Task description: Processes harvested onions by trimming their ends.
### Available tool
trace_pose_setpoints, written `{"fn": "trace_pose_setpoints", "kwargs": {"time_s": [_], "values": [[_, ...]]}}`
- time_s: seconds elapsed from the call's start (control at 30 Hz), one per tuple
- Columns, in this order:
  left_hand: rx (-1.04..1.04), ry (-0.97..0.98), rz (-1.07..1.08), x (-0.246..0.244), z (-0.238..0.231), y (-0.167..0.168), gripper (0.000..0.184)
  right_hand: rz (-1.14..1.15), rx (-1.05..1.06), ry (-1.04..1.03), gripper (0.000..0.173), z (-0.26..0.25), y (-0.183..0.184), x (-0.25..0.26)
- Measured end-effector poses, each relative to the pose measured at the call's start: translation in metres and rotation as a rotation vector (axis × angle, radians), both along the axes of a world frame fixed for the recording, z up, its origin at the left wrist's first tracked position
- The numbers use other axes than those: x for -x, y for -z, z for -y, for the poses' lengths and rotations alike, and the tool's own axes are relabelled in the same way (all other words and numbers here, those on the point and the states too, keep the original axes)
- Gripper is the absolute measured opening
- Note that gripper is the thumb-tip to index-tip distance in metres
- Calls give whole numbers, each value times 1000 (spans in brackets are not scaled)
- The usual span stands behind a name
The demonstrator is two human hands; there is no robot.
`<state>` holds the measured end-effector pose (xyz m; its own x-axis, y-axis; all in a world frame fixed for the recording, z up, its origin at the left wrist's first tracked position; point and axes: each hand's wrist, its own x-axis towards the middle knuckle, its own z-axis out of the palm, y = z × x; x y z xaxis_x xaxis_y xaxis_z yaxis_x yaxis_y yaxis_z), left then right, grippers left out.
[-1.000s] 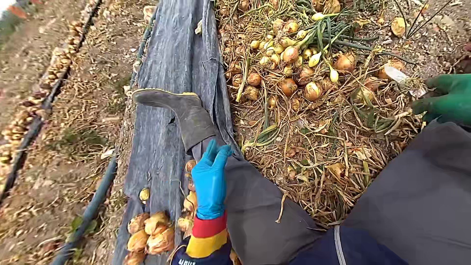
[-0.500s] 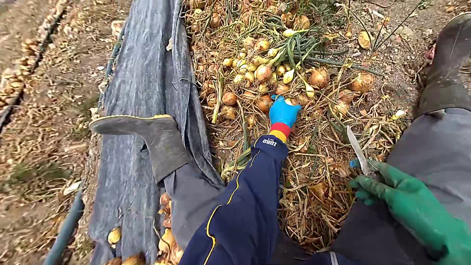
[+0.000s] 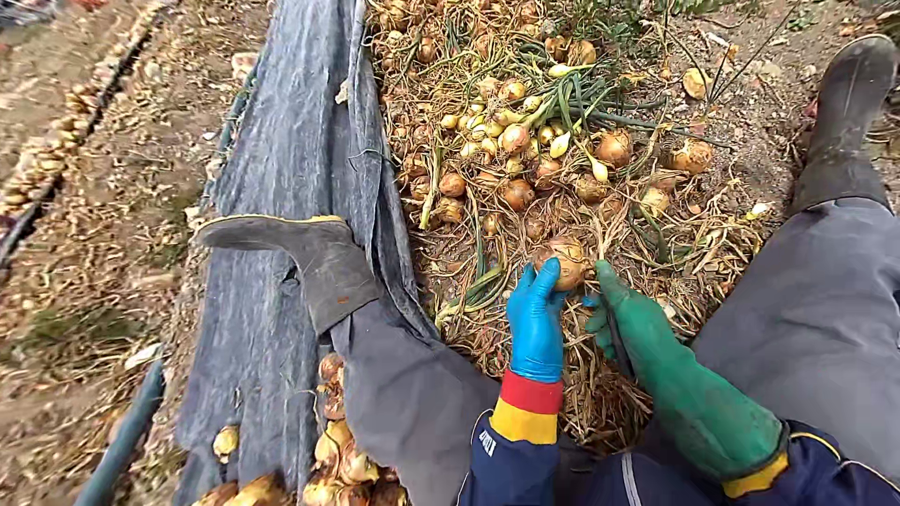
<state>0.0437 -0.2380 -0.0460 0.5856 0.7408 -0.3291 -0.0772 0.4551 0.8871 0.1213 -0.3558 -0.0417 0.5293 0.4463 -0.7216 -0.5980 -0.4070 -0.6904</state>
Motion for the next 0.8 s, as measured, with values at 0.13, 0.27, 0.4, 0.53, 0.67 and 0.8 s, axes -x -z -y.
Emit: {"fn": "trace_pose_setpoints", "kwargs": {"time_s": [0.13,0.27,0.4,0.53,0.67,0.8], "values": [[74,-88,25,18,30,23,65,60,47,15,84,-13,5,7],[346,4,211,8,27,23,42,113,32,27,75,-9,1,12],[391,-1,166,-8,29,22,43,39,8,83,74,-7,0,9],[312,-31,128,-10,9,6,45,-122,-304,79,75,-2,-8,26],[-11,-140,-94,9,-49,13,58,9,-414,-79,70,16,-45,40],[-731,294,-626,48,-64,-26,99,253,-59,-281,72,27,-19,3]]}}
